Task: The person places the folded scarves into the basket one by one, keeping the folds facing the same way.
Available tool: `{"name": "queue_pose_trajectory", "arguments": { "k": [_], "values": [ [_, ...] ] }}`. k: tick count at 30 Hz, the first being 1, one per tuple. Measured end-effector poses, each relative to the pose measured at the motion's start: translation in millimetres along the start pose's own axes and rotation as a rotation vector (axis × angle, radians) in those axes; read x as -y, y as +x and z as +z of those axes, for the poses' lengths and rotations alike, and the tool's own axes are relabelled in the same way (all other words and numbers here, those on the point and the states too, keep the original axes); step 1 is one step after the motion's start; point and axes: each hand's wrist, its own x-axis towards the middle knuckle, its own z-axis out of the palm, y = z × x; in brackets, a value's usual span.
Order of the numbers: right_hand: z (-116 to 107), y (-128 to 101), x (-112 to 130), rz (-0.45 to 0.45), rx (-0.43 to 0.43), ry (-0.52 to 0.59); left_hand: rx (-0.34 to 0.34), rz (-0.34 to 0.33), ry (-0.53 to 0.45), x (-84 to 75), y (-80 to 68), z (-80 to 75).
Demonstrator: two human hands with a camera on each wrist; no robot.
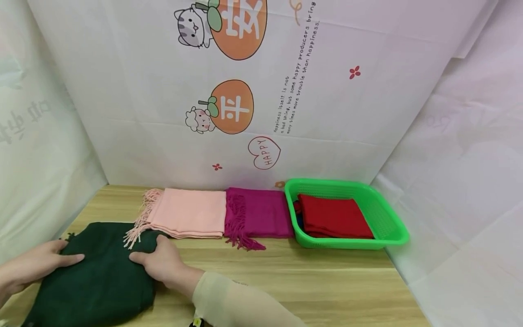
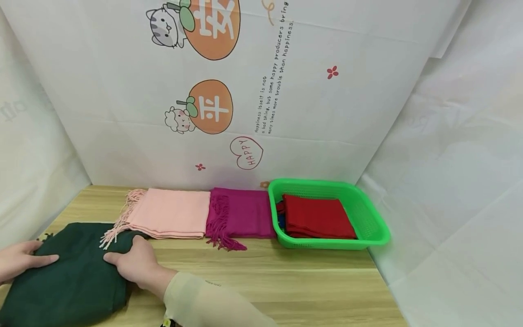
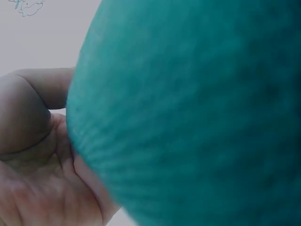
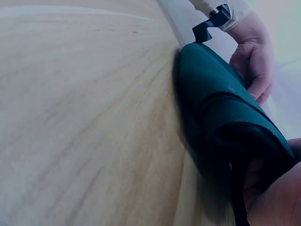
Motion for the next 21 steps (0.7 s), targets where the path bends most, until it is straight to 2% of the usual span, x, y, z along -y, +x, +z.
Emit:
{"name": "queue_pose_trajectory", "arguments": {
  "k": [5, 11, 21],
  "values": [
    [-4, 0, -2, -0.018, -0.004, 0.016, 0.023, 0.01, -0.067, -0.5, -0.1, 2.3],
    [-11, 1, -5, -0.069, 0.013, 0.114, 0.036, 0.008, -0.133, -9.6, -5.4, 6.0],
    [-26, -2, -6, -0.068, 0.041, 0.175, 0.059, 0.054, -0.217, -14.0, -11.2, 6.9]
  ]
}}
